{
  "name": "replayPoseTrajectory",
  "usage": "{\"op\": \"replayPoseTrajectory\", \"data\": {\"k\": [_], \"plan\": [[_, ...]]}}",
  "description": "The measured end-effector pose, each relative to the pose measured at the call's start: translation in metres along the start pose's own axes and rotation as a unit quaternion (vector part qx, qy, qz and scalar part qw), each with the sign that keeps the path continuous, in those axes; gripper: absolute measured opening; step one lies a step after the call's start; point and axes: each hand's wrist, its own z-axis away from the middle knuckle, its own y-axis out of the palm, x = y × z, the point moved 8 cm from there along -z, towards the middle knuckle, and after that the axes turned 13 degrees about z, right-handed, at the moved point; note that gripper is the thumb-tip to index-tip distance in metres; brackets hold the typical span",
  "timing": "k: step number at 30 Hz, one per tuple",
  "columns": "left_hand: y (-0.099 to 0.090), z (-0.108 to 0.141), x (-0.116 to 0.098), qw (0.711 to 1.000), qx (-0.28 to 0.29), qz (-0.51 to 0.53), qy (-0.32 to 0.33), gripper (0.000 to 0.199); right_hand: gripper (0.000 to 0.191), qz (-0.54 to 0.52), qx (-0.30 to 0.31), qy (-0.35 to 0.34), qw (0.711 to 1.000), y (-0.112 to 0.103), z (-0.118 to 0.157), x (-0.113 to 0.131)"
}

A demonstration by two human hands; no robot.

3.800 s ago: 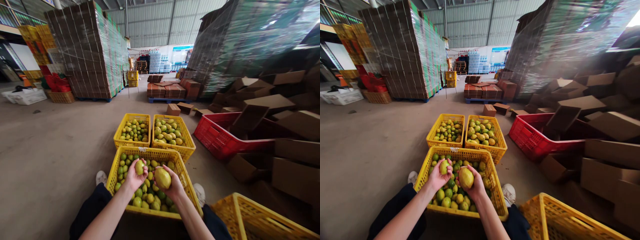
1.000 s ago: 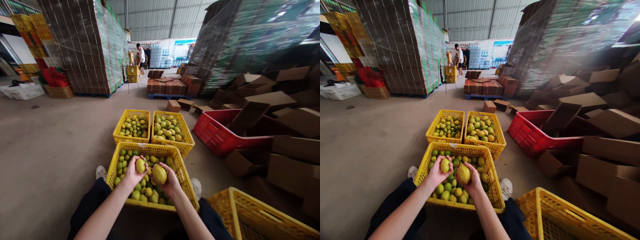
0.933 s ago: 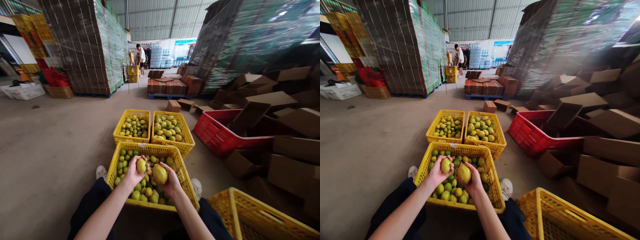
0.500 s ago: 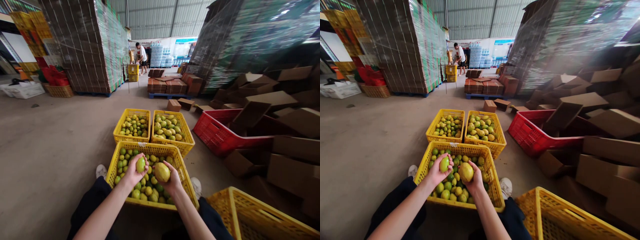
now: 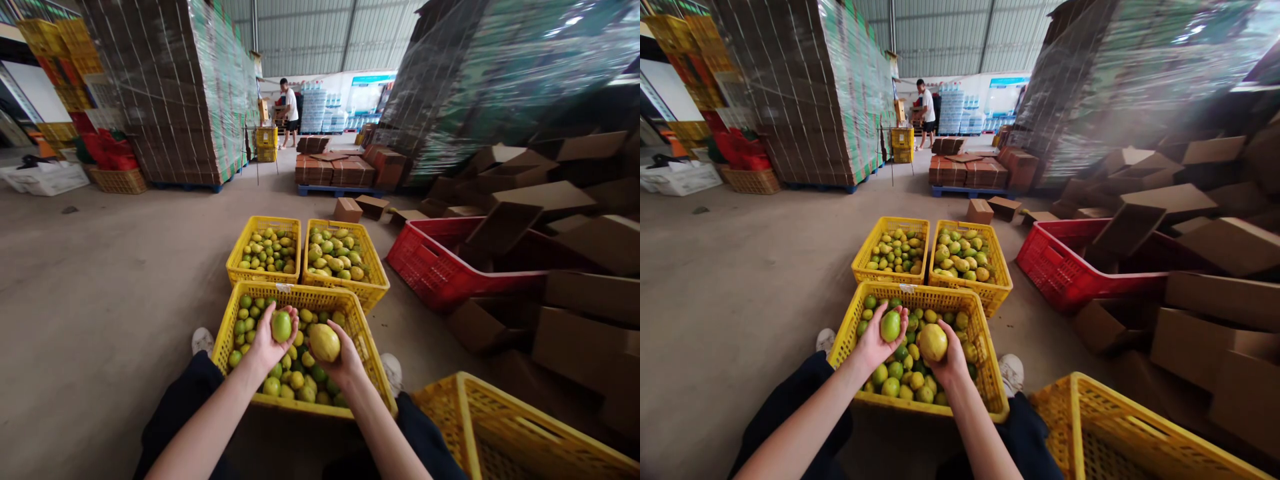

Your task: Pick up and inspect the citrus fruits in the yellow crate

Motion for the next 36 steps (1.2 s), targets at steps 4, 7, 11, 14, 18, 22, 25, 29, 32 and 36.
{"op": "replayPoseTrajectory", "data": {"k": [4,7,11,14,18,22,25,29,32,36], "plan": [[-0.001,0.003,-0.009,0.997,-0.028,-0.015,0.069,0.012,0.01,-0.015,0.02,0.001,1.0,0.002,-0.004,-0.002],[-0.003,0.003,-0.005,0.998,-0.039,-0.033,0.04,0.008,0.009,-0.012,0.031,-0.007,0.999,0.003,-0.005,-0.002],[-0.005,0.0,0.002,0.999,-0.019,-0.048,-0.014,0.011,0.008,0.003,0.045,-0.014,0.999,0.006,-0.003,0.0],[-0.006,-0.003,0.002,0.998,-0.012,-0.055,-0.019,0.01,0.007,-0.001,0.046,-0.002,0.999,0.006,-0.002,-0.001],[-0.007,-0.003,0.003,0.998,-0.01,-0.048,-0.026,0.01,0.007,-0.007,0.048,0.012,0.999,0.006,-0.002,-0.003],[-0.005,-0.001,0.004,0.999,0.0,-0.012,-0.042,0.014,0.007,-0.002,0.044,0.015,0.999,0.006,0.0,-0.003],[0.001,0.002,0.005,0.998,0.021,0.008,-0.05,0.013,0.007,-0.004,0.048,0.018,0.999,0.006,-0.001,-0.004],[0.0,0.004,0.001,0.999,-0.008,-0.032,-0.022,0.012,0.008,-0.008,0.051,0.017,0.999,0.006,-0.002,-0.004],[-0.007,0.005,-0.003,0.996,-0.065,-0.067,0.008,0.013,0.012,-0.003,0.057,0.025,0.998,0.006,-0.002,-0.004],[-0.01,0.004,-0.001,0.995,-0.078,-0.056,-0.007,0.013,0.017,0.002,0.052,0.033,0.998,0.006,0.0,-0.002]]}}
